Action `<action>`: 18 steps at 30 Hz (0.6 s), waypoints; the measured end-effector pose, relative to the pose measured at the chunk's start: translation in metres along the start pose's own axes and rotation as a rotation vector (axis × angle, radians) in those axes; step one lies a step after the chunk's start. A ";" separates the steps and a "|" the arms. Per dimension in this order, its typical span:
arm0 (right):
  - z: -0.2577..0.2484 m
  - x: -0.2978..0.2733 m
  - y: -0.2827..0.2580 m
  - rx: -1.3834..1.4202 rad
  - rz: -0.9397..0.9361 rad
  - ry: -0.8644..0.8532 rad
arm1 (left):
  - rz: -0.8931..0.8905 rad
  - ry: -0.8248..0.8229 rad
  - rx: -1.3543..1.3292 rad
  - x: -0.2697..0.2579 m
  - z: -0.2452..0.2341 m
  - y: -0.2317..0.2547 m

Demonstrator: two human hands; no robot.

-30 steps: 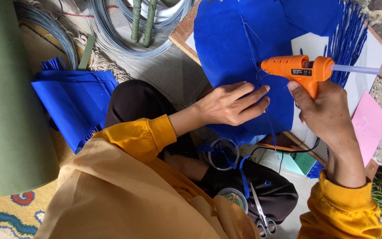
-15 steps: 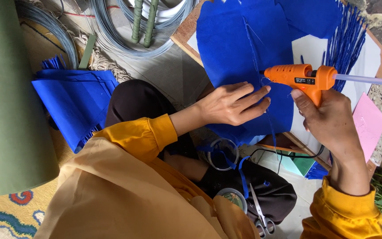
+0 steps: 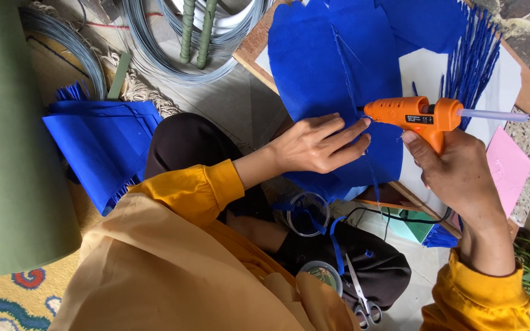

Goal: Using a hot glue gun to attach thin blue sticks to blue fabric pieces.

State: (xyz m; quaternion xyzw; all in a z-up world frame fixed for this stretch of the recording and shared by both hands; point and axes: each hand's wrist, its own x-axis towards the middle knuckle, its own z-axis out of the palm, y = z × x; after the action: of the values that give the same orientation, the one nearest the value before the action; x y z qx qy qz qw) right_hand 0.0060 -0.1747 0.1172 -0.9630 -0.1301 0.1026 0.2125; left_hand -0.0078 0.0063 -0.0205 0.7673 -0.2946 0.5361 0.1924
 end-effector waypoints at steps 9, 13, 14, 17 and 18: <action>-0.002 -0.004 -0.003 -0.041 -0.011 -0.016 | 0.001 -0.003 -0.004 0.000 0.001 0.000; -0.001 -0.009 0.002 -0.002 0.027 0.005 | 0.007 0.012 -0.010 0.003 -0.003 0.001; 0.000 -0.012 0.003 0.116 0.026 0.021 | -0.005 0.006 -0.010 0.005 -0.005 0.001; 0.009 -0.017 0.024 0.346 -0.043 0.090 | -0.011 -0.002 -0.023 0.010 -0.009 0.000; 0.014 -0.020 0.035 0.449 -0.114 0.131 | -0.019 -0.005 -0.029 0.011 -0.010 0.001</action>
State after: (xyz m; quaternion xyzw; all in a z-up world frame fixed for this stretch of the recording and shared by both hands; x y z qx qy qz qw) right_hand -0.0094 -0.2056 0.0925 -0.8874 -0.1442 0.0541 0.4345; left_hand -0.0123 0.0090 -0.0064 0.7685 -0.2956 0.5281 0.2077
